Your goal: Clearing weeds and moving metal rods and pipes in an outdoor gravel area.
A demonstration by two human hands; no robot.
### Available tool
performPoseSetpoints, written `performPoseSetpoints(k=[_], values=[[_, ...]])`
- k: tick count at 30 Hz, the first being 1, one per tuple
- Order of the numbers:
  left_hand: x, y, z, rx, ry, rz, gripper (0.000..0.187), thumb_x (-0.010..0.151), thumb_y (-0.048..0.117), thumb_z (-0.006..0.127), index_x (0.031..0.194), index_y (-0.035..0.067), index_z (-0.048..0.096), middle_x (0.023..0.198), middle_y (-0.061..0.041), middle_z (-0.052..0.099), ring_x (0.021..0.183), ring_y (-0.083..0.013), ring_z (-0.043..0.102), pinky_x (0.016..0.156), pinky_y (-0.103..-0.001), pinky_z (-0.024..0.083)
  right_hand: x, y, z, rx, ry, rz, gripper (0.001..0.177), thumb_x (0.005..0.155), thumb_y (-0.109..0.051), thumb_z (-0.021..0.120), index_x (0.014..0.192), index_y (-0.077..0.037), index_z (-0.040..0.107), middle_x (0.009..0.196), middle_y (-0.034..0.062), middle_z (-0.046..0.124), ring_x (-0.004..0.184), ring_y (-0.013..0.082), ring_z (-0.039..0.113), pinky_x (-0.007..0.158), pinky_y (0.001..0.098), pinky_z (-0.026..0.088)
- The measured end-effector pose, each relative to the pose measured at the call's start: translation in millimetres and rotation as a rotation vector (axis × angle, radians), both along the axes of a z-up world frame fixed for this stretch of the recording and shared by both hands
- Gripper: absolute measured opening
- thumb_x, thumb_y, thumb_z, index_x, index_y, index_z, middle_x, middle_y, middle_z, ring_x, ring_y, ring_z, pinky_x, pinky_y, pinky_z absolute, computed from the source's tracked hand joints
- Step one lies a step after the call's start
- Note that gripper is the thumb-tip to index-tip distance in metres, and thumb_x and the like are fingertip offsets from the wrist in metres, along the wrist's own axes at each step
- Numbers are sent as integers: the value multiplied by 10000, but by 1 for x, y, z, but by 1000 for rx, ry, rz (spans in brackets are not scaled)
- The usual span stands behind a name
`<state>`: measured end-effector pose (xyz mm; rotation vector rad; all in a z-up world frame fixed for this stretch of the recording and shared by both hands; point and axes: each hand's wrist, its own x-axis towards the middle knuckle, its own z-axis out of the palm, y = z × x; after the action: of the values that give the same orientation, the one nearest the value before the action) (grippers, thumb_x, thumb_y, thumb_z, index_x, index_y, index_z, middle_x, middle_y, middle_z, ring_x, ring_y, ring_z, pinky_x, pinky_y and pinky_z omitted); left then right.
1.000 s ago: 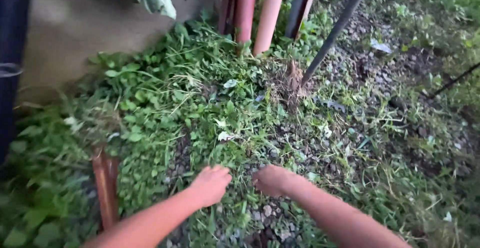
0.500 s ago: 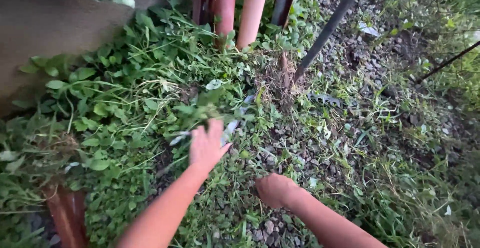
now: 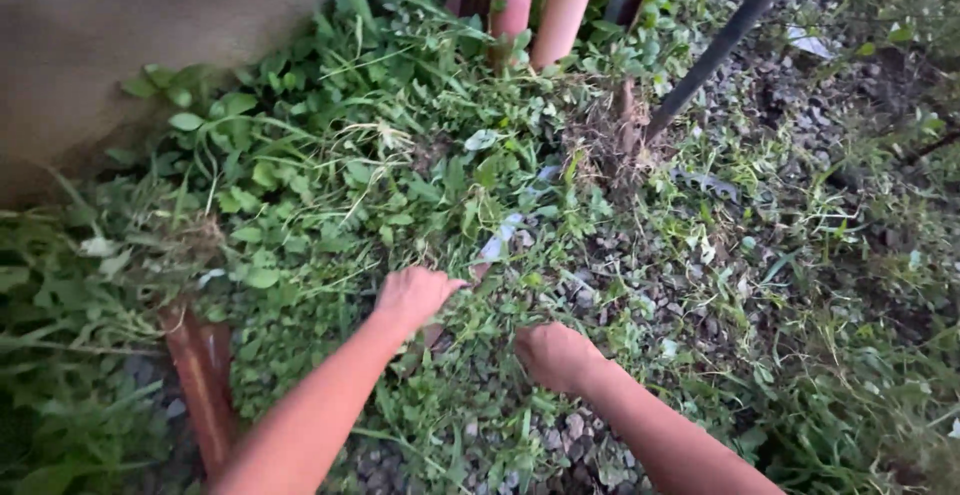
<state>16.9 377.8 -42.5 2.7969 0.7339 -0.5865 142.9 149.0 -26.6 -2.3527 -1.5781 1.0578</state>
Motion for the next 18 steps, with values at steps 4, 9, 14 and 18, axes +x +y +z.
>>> performPoseSetpoints(k=[4, 9, 14, 18], values=[[-17, 0, -13, -11, -198, -177, 370, 986, 435, 479, 1019, 202, 765, 831, -187, 737, 735, -389, 729, 672, -545, 588, -39, 20, 37, -193, -51, 46, 272, 998, -256, 466, 1199, -119, 586, 981, 186, 733, 925, 357, 735, 840, 484, 578], [-67, -16, 51, -30, -293, -81, 464, 1056, 444, 459, 892, 128, 757, 750, -158, 729, 683, -359, 745, 600, -516, 602, -102, 44, 72, 97, -31, 340, 782, 894, -626, 617, 1427, -78, 451, 1499, 161, 393, 1398, 394, 328, 1104, 585, 334], [-141, 16, 103, 52, -283, 108, 406, 1044, 414, 464, 953, 137, 746, 783, -206, 716, 691, -427, 719, 626, -551, 591, -187, 27, 13, 226, -153, 366, 854, 806, -633, 683, 1465, -141, 454, 1585, 238, 279, 1468, 497, 227, 1075, 732, 216], [-183, 16, 100, -53, -428, 410, 474, 1016, 476, 497, 873, 101, 749, 788, -261, 681, 772, -482, 676, 688, -578, 540, -216, 3, -61, 455, -336, 323, 451, 910, -340, 618, 1309, -135, 569, 1455, 162, 456, 1374, 410, 365, 1089, 708, 253]])
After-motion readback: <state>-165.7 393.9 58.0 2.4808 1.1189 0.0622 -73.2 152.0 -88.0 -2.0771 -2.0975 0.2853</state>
